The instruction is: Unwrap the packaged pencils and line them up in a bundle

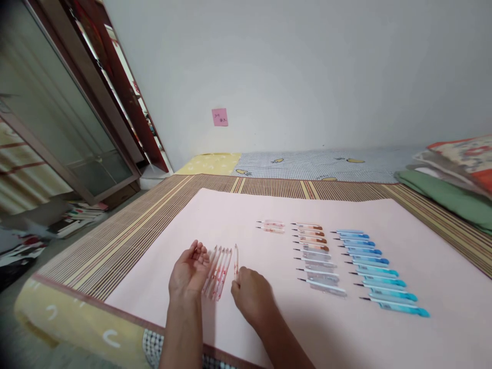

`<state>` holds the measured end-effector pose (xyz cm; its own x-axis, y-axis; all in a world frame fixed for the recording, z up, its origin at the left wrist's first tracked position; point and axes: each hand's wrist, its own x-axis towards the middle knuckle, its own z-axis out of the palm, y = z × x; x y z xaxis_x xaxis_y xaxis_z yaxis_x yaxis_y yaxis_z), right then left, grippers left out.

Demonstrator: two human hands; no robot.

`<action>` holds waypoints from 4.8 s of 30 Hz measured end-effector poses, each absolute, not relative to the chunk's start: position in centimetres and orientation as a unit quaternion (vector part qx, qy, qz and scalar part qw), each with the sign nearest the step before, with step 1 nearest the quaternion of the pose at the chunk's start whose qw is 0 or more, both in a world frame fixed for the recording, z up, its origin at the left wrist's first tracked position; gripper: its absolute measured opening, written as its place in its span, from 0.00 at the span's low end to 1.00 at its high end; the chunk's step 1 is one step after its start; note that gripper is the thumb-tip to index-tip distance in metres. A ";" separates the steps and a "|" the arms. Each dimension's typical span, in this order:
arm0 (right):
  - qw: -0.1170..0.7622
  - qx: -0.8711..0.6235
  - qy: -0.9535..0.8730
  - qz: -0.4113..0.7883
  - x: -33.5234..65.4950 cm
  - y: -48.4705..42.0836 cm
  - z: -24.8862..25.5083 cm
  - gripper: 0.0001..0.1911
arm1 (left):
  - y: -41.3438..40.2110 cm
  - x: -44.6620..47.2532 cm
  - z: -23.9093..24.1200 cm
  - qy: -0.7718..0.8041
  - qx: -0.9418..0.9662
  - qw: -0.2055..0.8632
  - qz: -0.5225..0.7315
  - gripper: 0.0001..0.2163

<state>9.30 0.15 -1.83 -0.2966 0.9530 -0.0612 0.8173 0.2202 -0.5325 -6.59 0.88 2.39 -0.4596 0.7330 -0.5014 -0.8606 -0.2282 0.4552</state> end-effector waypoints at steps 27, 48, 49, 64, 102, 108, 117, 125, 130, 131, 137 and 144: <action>0.175 -0.481 -0.696 0.504 8.7 -0.7 -2.2 0.09 | 0.9 -5.9 2.6 0.350 -0.087 0.517 0.776 0.06; 0.129 -0.480 -0.791 0.358 8.9 -0.9 -1.8 0.09 | 0.9 -6.2 2.5 0.345 -0.087 0.523 0.774 0.06; 0.131 -0.486 -0.789 0.353 9.0 -0.8 -1.7 0.09 | 0.9 -6.1 2.5 0.344 -0.088 0.524 0.774 0.06; 0.155 -0.494 -0.802 0.299 9.2 -1.0 -1.4 0.08 | 1.0 -6.2 2.5 0.343 -0.089 0.527 0.772 0.06; 0.167 -0.492 -0.804 0.288 9.3 -0.1 -2.5 0.20 | 1.0 -6.2 2.3 0.337 -0.086 0.535 0.770 0.06; 0.156 -0.519 -0.792 0.282 9.2 0.2 -2.3 0.23 | 1.1 -6.1 2.2 0.341 -0.093 0.533 0.769 0.07; 0.150 -0.521 -0.792 0.280 8.8 1.0 -2.3 0.21 | 1.2 -6.2 2.3 0.335 -0.095 0.535 0.770 0.06; 0.166 -0.518 -0.791 0.282 8.7 0.9 -2.7 0.22 | 1.2 -6.4 2.1 0.332 -0.097 0.536 0.770 0.06; 0.197 -0.514 -0.780 0.298 9.9 1.3 -2.0 0.21 | 1.5 -6.2 2.0 0.331 -0.095 0.548 0.763 0.06; 0.208 -0.518 -0.775 0.295 10.6 1.6 -1.6 0.20 | 1.6 -6.0 2.0 0.331 -0.094 0.549 0.762 0.06; 0.206 -0.617 -0.749 0.128 15.9 6.8 1.0 0.17 | 2.4 -4.9 1.8 0.329 -0.093 0.562 0.753 0.08; 0.149 -0.626 -0.761 0.077 16.9 13.4 0.6 0.18 | 2.8 -4.6 1.5 0.326 -0.085 0.565 0.753 0.08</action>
<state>16.94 13.39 0.62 -0.1715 0.9765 0.1305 0.9302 0.2042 -0.3049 -4.63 2.79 1.52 -0.3478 0.7954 -0.4964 -0.9063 -0.1495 0.3954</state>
